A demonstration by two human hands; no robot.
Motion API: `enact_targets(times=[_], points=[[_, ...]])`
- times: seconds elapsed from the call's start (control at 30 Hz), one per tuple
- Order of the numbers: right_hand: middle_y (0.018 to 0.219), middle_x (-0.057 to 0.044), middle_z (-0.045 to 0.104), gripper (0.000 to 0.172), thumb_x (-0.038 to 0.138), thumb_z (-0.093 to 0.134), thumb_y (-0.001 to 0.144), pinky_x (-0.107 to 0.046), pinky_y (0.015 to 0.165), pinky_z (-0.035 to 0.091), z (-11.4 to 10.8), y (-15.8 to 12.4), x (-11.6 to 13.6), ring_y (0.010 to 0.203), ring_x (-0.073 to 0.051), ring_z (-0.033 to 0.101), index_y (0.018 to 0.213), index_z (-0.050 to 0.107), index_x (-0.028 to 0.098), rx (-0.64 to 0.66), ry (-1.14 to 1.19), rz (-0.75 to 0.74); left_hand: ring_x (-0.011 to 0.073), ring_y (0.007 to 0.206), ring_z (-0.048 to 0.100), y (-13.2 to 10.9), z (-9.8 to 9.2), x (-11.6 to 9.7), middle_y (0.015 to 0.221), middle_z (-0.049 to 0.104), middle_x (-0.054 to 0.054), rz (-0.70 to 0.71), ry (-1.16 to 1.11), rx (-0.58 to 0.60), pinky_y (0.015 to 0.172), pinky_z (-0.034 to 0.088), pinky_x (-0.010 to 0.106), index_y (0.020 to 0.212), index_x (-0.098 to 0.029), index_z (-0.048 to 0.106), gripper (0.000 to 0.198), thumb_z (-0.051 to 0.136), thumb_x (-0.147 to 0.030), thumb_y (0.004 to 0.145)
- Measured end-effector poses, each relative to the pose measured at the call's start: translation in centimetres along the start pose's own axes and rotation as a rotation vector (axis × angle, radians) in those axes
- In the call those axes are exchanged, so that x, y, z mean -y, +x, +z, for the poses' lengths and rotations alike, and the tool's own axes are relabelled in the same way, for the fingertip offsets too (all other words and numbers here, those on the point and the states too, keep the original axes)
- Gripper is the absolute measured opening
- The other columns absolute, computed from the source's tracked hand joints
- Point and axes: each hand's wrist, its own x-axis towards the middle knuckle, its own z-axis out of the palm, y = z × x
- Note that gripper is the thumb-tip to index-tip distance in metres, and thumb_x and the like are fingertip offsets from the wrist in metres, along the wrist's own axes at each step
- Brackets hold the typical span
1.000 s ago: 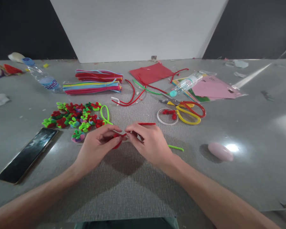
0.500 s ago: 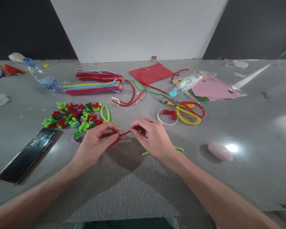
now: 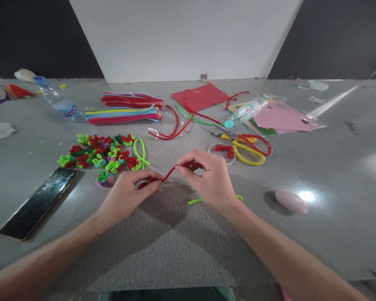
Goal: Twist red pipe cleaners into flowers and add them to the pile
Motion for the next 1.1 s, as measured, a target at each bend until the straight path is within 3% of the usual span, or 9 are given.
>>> enact_targets(times=[0.13,0.27,0.5,0.63,0.73,0.83,0.93,1.1], points=[[0.082,0.001,0.069,0.015,0.013,0.073,0.094,-0.028,0.069,0.049,-0.2,0.1,-0.4,0.073,-0.013,0.063,0.084,0.066,0.021,0.106,-0.140,-0.077,0.0131,0.070,0.063,0.1,-0.1,0.0,0.074,0.072,-0.001,-0.050,-0.133,0.027,0.066,0.046,0.024,0.084,-0.018,0.075,0.010,0.069,-0.023,0.090],[0.086,0.000,0.069,0.009,0.012,0.068,0.099,-0.027,0.073,0.048,-0.2,0.0,-0.9,0.077,-0.013,0.064,0.095,0.068,0.020,0.227,-0.238,-0.178,0.0116,0.069,0.061,0.2,-0.1,0.1,0.072,0.068,-0.001,-0.069,-0.230,0.047,0.066,0.045,0.023,0.083,-0.017,0.073,0.012,0.069,-0.025,0.090],[0.091,-0.002,0.072,0.007,0.020,0.066,0.104,-0.027,0.078,0.049,-0.3,-0.1,-0.9,0.085,-0.016,0.067,0.106,0.073,0.021,0.245,-0.233,-0.283,0.0116,0.069,0.057,0.4,-0.1,0.0,0.071,0.064,-0.002,-0.060,-0.226,0.040,0.065,0.042,0.024,0.081,-0.017,0.070,0.014,0.067,-0.027,0.092],[0.089,-0.003,0.074,0.012,0.020,0.064,0.105,-0.027,0.076,0.048,-0.4,0.2,-0.7,0.084,-0.016,0.067,0.099,0.075,0.020,0.263,-0.232,-0.293,0.0121,0.070,0.056,0.5,-0.3,0.1,0.073,0.063,-0.001,-0.039,-0.181,0.035,0.065,0.041,0.025,0.081,-0.018,0.070,0.015,0.067,-0.027,0.093],[0.081,0.000,0.072,0.014,0.020,0.066,0.102,-0.026,0.070,0.045,-0.5,0.3,-0.6,0.074,-0.013,0.064,0.092,0.075,0.019,0.300,-0.215,-0.183,0.0142,0.077,0.062,0.5,-0.4,0.2,0.084,0.069,0.000,0.008,-0.092,-0.040,0.071,0.048,0.027,0.099,-0.019,0.073,0.010,0.070,-0.026,0.093],[0.076,0.000,0.071,0.016,0.019,0.065,0.099,-0.025,0.065,0.044,-0.6,0.4,-0.4,0.068,-0.013,0.062,0.086,0.073,0.019,0.327,-0.152,0.007,0.0186,0.099,0.067,0.3,-0.3,0.2,0.108,0.072,0.005,0.199,0.120,-0.142,0.091,0.053,0.033,0.109,-0.021,0.071,0.017,0.071,-0.018,0.092],[0.072,0.001,0.068,0.018,0.024,0.064,0.098,-0.025,0.061,0.043,-0.6,0.4,0.0,0.066,-0.013,0.059,0.082,0.072,0.019,0.347,-0.061,0.158,0.0233,0.115,0.065,0.0,-0.1,0.3,0.120,0.069,0.009,0.385,0.353,-0.176,0.103,0.050,0.040,0.106,-0.021,0.072,0.014,0.071,-0.016,0.093],[0.067,0.002,0.064,0.022,0.028,0.063,0.101,-0.025,0.055,0.040,-0.5,0.3,0.4,0.060,-0.013,0.056,0.083,0.072,0.020,0.417,0.002,0.236,0.0205,0.097,0.069,-0.2,0.0,0.6,0.106,0.074,0.006,0.394,0.401,-0.145,0.087,0.052,0.034,0.096,-0.020,0.074,0.009,0.067,-0.014,0.097]])
